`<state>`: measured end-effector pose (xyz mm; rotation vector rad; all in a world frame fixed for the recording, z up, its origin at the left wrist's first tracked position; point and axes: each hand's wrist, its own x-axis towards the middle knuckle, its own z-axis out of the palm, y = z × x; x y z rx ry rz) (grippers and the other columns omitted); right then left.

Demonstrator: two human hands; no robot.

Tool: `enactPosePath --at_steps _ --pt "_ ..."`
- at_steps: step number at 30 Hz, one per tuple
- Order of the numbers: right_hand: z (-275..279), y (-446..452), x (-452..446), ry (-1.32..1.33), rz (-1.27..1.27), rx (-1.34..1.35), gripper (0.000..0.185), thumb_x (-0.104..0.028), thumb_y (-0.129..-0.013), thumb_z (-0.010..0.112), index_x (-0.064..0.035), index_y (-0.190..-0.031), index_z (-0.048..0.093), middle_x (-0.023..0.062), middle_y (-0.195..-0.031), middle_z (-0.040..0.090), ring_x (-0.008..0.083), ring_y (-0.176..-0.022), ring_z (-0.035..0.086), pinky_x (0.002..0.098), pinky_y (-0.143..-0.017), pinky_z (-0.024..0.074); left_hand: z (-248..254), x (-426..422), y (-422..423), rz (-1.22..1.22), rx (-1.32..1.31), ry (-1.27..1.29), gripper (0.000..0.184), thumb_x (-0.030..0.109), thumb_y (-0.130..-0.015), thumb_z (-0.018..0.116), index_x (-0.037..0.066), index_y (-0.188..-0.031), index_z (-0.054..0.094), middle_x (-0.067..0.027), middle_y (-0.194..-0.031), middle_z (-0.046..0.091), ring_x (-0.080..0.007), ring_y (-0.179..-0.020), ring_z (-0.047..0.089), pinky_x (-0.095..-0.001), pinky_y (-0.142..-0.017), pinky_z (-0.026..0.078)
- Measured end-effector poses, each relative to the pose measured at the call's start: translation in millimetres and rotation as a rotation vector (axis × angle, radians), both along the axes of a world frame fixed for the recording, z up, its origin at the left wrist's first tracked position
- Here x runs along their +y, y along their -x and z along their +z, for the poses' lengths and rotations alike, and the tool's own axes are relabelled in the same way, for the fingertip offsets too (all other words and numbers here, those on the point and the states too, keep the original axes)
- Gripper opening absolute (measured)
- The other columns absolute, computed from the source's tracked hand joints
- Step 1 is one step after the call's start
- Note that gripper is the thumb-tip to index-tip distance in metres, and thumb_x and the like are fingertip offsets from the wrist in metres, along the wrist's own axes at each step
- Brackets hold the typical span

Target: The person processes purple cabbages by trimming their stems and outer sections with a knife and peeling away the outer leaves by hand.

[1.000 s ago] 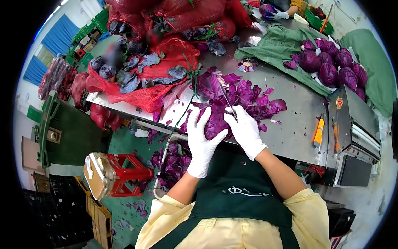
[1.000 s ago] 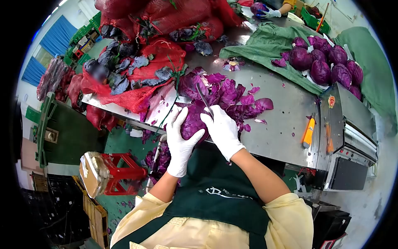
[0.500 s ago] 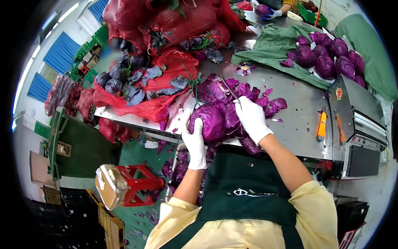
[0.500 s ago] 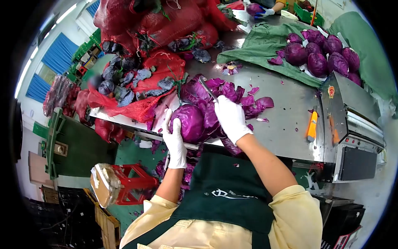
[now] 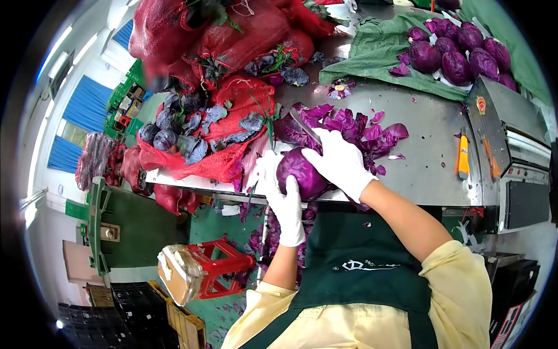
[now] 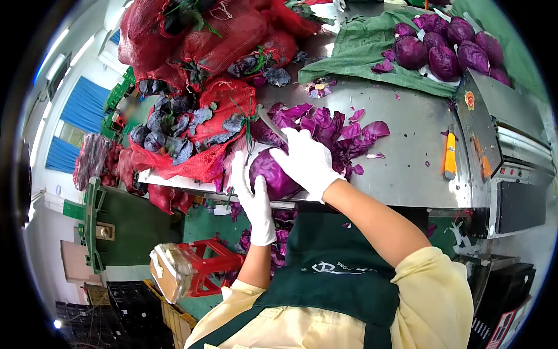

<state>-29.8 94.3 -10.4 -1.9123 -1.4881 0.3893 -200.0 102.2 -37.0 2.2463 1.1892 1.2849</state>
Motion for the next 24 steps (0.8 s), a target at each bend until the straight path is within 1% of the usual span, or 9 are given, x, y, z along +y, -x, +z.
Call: enactPosePath --at_steps 3,6,8,10,13,15,17,19,24 --pt "-16.0 -0.6 -5.1 -0.016 -0.034 -0.035 0.038 -0.039 -0.097 0.057 -0.0096 -0.121 0.057 0.0194 -0.101 0.064 0.0406 -0.081 0.068 0.0513 -0.071 0.0548 -0.7 -10.1 -20.6 0.143 0.014 -0.062 0.038 0.004 -0.093 0.058 0.006 -0.13 0.064 -0.0155 -0.136 0.058 -0.033 -0.128 0.052 -0.0415 -0.114 0.035" --pt "-35.6 0.6 -1.9 -0.123 -0.05 -0.306 0.016 -0.024 -0.099 0.055 -0.0077 -0.101 0.057 0.0127 -0.083 0.068 0.0269 -0.069 0.072 0.0388 -0.055 0.0573 0.6 -8.5 -20.6 0.083 0.025 -0.035 0.051 0.019 -0.086 0.076 0.006 -0.134 0.06 -0.0171 -0.133 0.058 -0.0337 -0.129 0.052 -0.0431 -0.112 0.037" --pt "-43.1 -7.9 -1.5 -0.066 -0.069 -0.353 0.013 -0.019 -0.098 0.054 -0.0068 -0.1 0.057 0.0122 -0.081 0.068 0.0267 -0.068 0.072 0.0381 -0.054 0.0574 0.7 -5.3 -16.4 0.075 0.063 -0.043 0.077 0.028 -0.075 0.088 0.005 -0.14 0.053 -0.0187 -0.134 0.057 -0.0338 -0.13 0.05 -0.0443 -0.112 0.037" --pt "-50.9 -10.4 -4.6 -0.06 -0.112 -0.438 0.007 -0.011 -0.095 0.053 -0.0061 -0.098 0.057 0.0115 -0.077 0.068 0.0262 -0.063 0.072 0.0364 -0.054 0.058 10.1 -4.0 -3.8 0.089 -0.03 0.061 0.077 0.029 -0.077 0.085 0.007 -0.143 0.052 -0.0182 -0.137 0.053 -0.0341 -0.129 0.05 -0.0444 -0.113 0.037" --pt "-58.5 -25.5 -7.2 -0.02 -0.079 -0.414 0.01 -0.016 -0.097 0.055 -0.0066 -0.099 0.058 0.0125 -0.08 0.067 0.0281 -0.067 0.072 0.0385 -0.055 0.0578 4.0 3.5 25.8 0.117 -0.052 0.21 0.066 0.021 -0.087 0.074 0.006 -0.146 0.048 -0.0192 -0.15 0.041 -0.0311 -0.135 0.045 -0.0433 -0.117 0.032" --pt "-42.2 -29.0 -12.3 -0.061 -0.04 -0.25 0.016 -0.024 -0.098 0.057 -0.0079 -0.1 0.057 0.0136 -0.085 0.067 0.0328 -0.071 0.071 0.0427 -0.059 0.0581 -2.7 8.3 45.7 0.005 -0.407 0.457 0.069 0.02 -0.089 0.073 0.005 -0.149 0.042 -0.0171 -0.151 0.038 -0.0287 -0.134 0.045 -0.0413 -0.118 0.032" --pt "-33.9 -26.8 -10.7 0.024 -0.019 -0.176 0.023 -0.031 -0.097 0.06 -0.0103 -0.107 0.059 0.0144 -0.094 0.065 0.0362 -0.077 0.07 0.0456 -0.065 0.0578 -5.9 5.5 47.0 0.01 -0.424 0.469 0.07 0.019 -0.09 0.073 0.005 -0.15 0.04 -0.0151 -0.15 0.039 -0.027 -0.135 0.044 -0.0394 -0.118 0.032" --pt "-7.6 -16.9 -18.1 -0.147 -0.007 -0.13 0.028 -0.031 -0.096 0.061 -0.013 -0.117 0.061 0.0152 -0.101 0.062 0.0353 -0.08 0.07 0.046 -0.068 0.0577 -10.0 0.7 41.0 0.087 -0.485 0.477 0.068 0.011 -0.091 0.07 0.008 -0.151 0.037 -0.0132 -0.149 0.042 -0.0256 -0.13 0.05 -0.0386 -0.11 0.044" --pt "12.9 -8.8 -7.0 -0.034 0.24 0.213 0.047 -0.047 -0.091 0.065 -0.0143 -0.125 0.065 0.0174 -0.11 0.063 0.0412 -0.098 0.066 0.0492 -0.088 0.0513 -5.1 -4.1 16.0 -0.049 -0.407 0.343 0.1 0.013 -0.073 0.087 0.001 -0.155 0.03 -0.016 -0.155 0.038 -0.0272 -0.141 0.041 -0.0398 -0.119 0.031"
